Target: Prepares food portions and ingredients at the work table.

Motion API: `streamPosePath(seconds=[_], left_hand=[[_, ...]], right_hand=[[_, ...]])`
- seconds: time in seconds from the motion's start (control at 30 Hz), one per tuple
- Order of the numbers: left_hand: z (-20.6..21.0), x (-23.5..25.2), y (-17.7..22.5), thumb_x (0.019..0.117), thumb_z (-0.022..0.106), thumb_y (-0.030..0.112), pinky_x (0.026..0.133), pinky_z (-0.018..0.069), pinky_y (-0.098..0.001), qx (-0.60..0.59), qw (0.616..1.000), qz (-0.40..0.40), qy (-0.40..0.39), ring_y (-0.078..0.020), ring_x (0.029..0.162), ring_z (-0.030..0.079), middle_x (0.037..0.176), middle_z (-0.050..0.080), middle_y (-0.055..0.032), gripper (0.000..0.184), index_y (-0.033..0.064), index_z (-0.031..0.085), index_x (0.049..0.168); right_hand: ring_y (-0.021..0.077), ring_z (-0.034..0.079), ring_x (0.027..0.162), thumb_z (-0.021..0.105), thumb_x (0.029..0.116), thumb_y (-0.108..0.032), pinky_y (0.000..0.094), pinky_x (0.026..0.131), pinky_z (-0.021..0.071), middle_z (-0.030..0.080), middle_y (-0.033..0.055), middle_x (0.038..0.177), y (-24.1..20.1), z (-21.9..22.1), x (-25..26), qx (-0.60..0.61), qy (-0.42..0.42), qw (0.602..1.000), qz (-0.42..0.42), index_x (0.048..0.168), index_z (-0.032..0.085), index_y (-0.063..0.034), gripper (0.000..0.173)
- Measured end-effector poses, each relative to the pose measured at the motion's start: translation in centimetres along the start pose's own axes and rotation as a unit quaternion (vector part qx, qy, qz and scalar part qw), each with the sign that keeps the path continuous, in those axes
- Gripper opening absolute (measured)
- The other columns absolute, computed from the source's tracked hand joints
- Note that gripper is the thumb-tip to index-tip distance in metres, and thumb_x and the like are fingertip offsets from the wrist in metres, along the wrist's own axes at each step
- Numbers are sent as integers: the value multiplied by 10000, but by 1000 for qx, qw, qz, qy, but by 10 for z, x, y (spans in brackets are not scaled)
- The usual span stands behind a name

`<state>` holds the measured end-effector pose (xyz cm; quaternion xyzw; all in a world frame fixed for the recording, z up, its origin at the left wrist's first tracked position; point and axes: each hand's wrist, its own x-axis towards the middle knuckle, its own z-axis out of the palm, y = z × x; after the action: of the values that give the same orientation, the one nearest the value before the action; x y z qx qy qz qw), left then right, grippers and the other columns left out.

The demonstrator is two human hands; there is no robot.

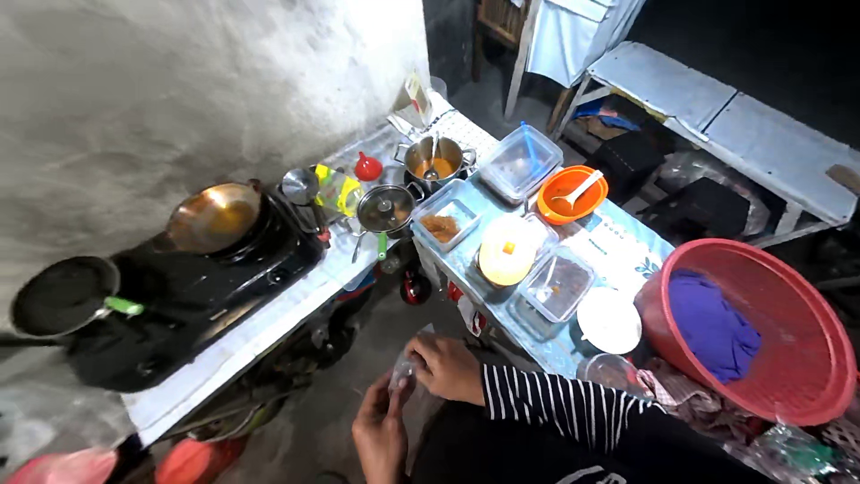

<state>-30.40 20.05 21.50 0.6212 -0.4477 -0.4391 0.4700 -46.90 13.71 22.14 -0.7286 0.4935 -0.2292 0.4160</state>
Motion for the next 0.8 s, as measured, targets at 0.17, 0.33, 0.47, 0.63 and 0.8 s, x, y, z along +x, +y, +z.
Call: streamPosePath(seconds=[0.17,0.33,0.47,0.63,0.8], left_hand=[[-18,35,-4,1028,497,17,793,635,-447,-324,924,-198,36,-264,810,744,904,732,-140,255,46,565,1272],[-26,90,-15,988,536,103,782,621,-425,-399,900,-171,40,-229,823,719,919,706,-95,181,123,530,1167],[-22,143,5,766,694,-104,768,627,-413,-220,969,-115,7,-221,889,704,1067,682,-128,581,8,466,1289],[-13,220,-8,804,702,7,669,573,-341,99,988,1,116,-155,748,656,871,671,-102,298,-36,615,1085],[-6,274,-23,886,665,89,931,536,-558,341,937,75,23,-436,1102,594,1193,578,-282,319,-18,636,1184]], right_hand=[[278,666,1106,644,912,-57,477,974,552,690,130,1185,31,6,43,-2,-111,992,53,1149,721,-84,251],[210,701,954,584,982,-15,400,857,596,703,144,1122,28,-7,94,381,-128,900,169,1329,541,31,353],[182,668,844,463,945,-1,402,808,583,656,80,959,32,-12,144,552,-112,807,178,1306,464,-37,364],[198,632,949,557,942,-23,372,856,544,630,156,1090,16,-16,195,334,-173,927,-13,1258,535,53,326],[288,681,1026,637,899,-52,492,891,571,681,154,1131,8,-17,250,37,-126,991,7,1211,621,-54,313]])
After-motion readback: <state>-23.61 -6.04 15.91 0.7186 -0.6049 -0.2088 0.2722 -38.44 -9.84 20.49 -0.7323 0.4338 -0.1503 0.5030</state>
